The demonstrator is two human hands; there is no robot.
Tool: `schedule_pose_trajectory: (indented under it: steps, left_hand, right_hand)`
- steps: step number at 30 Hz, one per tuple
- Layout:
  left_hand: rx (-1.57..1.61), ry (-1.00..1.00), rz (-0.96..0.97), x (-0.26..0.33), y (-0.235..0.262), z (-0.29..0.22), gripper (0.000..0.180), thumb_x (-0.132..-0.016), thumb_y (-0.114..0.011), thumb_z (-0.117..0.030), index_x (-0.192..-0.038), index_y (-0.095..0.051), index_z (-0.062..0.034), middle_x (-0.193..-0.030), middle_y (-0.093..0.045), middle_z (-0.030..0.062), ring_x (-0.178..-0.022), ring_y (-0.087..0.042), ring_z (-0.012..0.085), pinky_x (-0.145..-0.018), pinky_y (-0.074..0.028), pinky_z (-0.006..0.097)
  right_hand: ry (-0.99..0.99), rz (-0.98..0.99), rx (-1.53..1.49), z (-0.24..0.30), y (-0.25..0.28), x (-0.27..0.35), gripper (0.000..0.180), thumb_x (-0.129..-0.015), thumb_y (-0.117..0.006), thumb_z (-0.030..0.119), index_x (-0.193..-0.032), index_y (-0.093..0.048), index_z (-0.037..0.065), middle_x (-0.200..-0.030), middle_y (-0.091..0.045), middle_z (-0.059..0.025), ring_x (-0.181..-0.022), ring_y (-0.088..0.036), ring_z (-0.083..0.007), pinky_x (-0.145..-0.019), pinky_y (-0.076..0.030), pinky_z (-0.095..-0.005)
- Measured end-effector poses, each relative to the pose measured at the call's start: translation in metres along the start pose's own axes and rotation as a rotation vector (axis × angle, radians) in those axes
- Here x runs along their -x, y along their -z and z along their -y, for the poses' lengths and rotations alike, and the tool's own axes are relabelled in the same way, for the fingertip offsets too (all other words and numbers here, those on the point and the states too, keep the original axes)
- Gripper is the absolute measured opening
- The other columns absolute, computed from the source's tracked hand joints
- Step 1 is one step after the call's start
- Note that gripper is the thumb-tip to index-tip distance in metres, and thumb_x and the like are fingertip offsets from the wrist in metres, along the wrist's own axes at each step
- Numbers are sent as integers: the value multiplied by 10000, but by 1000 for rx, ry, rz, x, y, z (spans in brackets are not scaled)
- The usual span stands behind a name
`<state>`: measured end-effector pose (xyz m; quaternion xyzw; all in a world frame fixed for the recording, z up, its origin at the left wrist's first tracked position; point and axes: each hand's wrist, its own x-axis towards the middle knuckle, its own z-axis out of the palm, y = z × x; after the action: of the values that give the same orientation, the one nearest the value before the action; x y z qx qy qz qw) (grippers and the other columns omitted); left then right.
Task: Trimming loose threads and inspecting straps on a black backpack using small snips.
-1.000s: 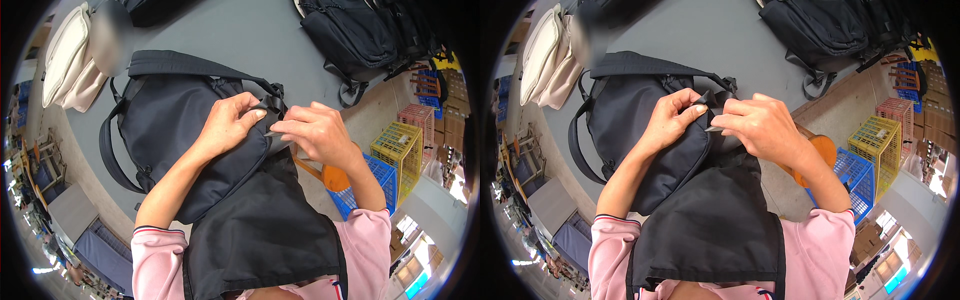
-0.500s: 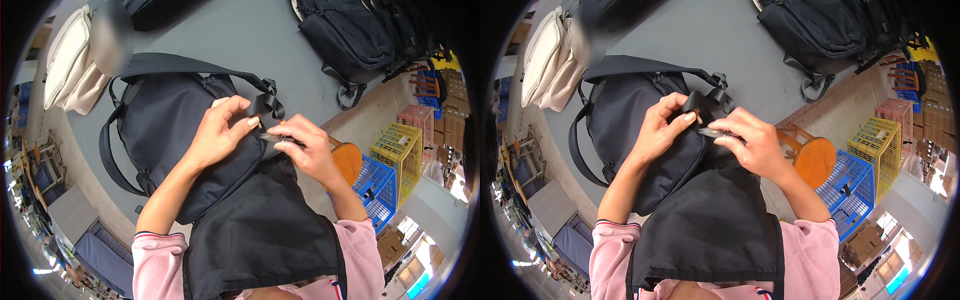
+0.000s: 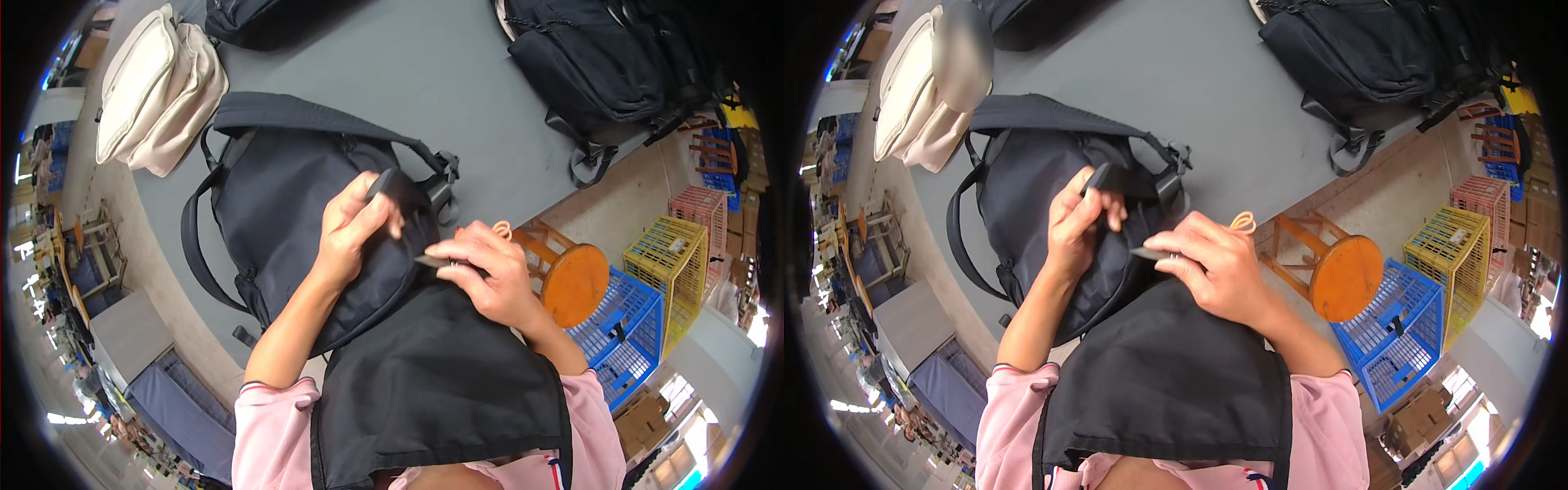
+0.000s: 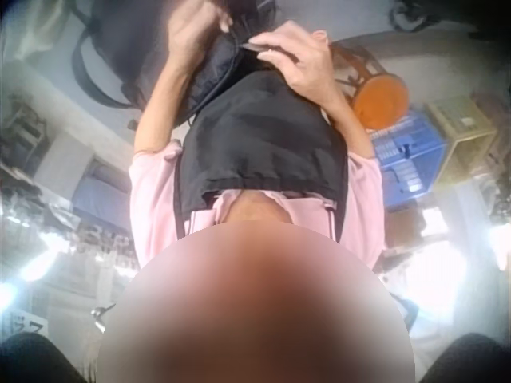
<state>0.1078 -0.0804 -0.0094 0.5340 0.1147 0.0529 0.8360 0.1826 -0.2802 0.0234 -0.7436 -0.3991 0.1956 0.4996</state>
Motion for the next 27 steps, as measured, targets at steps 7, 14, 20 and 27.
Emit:
schedule_pose_trajectory:
  steps: [7,14,20,27]
  left_hand:
    - [-325,-161,50,30,23,0,467,-945,-433,-413,-720,-556,-23,-598,-576,42,-749,-498,184,-941,-333,355]
    - [-685,-218,-61,38,-4,-15,139,-835,-594,-80,-718,-581,-7,-617,-555,46,-635,-538,205,-843,-401,363]
    - [-1225,-262,-404,70,-21,-32,251,-850,-600,-248,-872,-617,2,-1072,-544,191,-1011,-508,345,-921,-349,453]
    - [-1292,-485,-785,81,-34,-16,606,-836,-601,-537,-750,-546,60,-1381,-322,338,-1302,-249,460,-1044,-168,534]
  right_hand:
    - [-498,-178,-512,-55,-4,-11,296,-825,-666,110,-1092,-593,7,-832,-513,14,-626,-421,-41,-575,-369,-181]
    - [-743,502,-827,-76,-24,-66,327,-903,-590,268,-1112,-575,16,-842,-591,24,-490,-368,-7,-391,-281,-166]
    - [-433,325,-891,-1,-13,-52,399,-860,-624,143,-1218,-533,-6,-853,-530,-14,-516,-447,-29,-441,-375,-175]
    - [-263,146,-662,29,-44,-37,295,-814,-659,-9,-1076,-525,8,-820,-573,-27,-683,-569,-41,-610,-447,-181]
